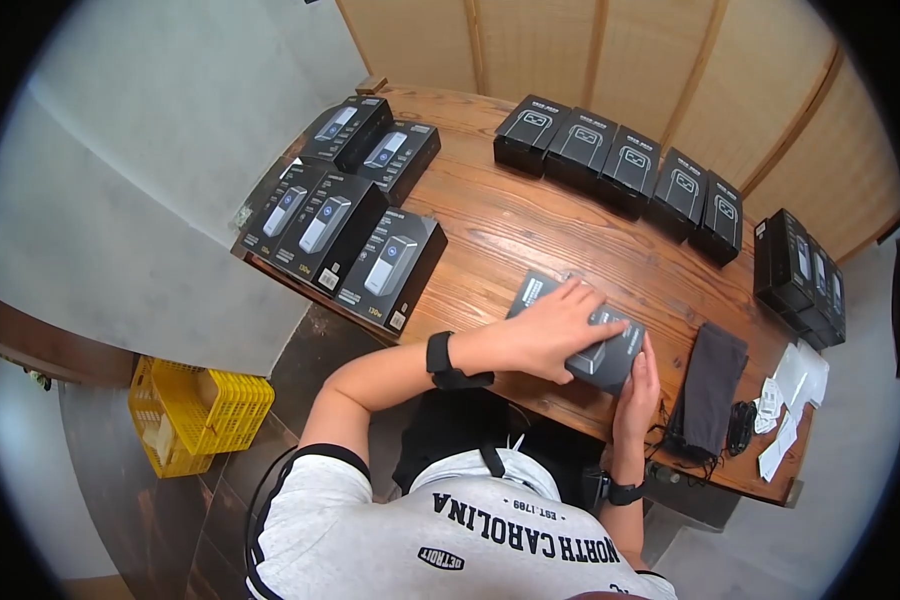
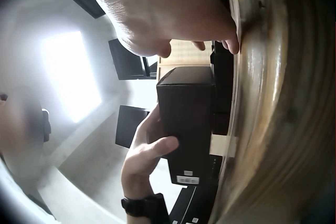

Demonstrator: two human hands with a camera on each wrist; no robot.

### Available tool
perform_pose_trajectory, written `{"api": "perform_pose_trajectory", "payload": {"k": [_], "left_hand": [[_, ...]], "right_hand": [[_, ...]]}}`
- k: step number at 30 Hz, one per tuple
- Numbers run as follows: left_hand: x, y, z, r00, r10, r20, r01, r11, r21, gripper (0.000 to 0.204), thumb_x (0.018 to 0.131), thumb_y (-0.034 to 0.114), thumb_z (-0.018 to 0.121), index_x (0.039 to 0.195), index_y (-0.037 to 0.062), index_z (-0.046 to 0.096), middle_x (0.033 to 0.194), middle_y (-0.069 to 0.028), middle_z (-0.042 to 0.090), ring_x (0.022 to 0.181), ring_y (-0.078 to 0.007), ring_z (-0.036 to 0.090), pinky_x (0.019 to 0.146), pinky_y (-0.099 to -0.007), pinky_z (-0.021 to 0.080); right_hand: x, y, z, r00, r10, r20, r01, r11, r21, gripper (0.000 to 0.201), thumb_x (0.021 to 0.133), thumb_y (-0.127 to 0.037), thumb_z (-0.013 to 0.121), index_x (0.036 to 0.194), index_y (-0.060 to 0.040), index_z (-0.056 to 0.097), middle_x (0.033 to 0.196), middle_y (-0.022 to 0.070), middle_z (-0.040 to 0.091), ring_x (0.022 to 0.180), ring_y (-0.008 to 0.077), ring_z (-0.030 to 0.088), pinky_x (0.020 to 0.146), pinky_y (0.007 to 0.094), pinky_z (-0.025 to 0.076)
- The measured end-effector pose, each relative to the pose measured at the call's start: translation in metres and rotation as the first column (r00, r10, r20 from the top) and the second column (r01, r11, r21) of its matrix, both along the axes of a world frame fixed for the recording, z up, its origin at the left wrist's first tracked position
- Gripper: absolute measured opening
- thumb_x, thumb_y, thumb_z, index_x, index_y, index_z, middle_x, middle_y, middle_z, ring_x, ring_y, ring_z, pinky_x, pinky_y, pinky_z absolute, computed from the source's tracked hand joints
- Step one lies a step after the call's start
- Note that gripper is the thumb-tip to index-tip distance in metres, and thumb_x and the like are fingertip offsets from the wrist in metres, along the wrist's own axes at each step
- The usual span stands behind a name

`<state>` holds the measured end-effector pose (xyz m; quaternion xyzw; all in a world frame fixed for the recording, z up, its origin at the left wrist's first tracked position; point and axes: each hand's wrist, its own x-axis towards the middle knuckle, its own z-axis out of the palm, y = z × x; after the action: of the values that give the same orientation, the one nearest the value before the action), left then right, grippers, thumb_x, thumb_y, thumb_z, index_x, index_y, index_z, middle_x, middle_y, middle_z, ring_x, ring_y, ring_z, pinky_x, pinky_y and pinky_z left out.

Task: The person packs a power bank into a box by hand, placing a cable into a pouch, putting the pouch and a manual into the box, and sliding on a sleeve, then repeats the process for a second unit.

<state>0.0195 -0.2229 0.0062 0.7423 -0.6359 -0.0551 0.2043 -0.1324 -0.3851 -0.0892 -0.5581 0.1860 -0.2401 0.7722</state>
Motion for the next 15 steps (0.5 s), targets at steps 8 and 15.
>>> {"api": "perform_pose_trajectory", "payload": {"k": [8, 15], "left_hand": [[-0.017, 0.016, -0.030, 0.987, 0.133, -0.093, -0.143, 0.983, -0.117, 0.092, 0.070, 0.026, 0.087, 0.151, 0.0136, 0.044, 0.144, -0.0230, 0.044, 0.137, -0.0434, 0.039, 0.117, -0.0559, 0.028], [-0.005, 0.071, -0.046, 0.582, 0.572, -0.577, -0.702, 0.713, -0.001, 0.047, 0.086, 0.025, 0.081, 0.120, 0.0035, 0.057, 0.111, -0.0118, 0.060, 0.102, -0.0235, 0.061, 0.087, -0.0347, 0.049]], "right_hand": [[-0.016, 0.006, 0.011, 0.996, 0.055, -0.070, -0.068, 0.979, -0.193, 0.057, 0.106, -0.016, 0.049, 0.156, 0.0045, 0.031, 0.158, 0.0161, 0.040, 0.144, 0.0224, 0.040, 0.120, 0.0351, 0.028], [-0.026, 0.010, 0.009, 0.991, 0.068, -0.114, -0.104, 0.935, -0.338, 0.059, 0.104, -0.012, 0.052, 0.157, 0.0035, 0.030, 0.163, 0.0162, 0.032, 0.149, 0.0253, 0.033, 0.122, 0.0362, 0.023]]}}
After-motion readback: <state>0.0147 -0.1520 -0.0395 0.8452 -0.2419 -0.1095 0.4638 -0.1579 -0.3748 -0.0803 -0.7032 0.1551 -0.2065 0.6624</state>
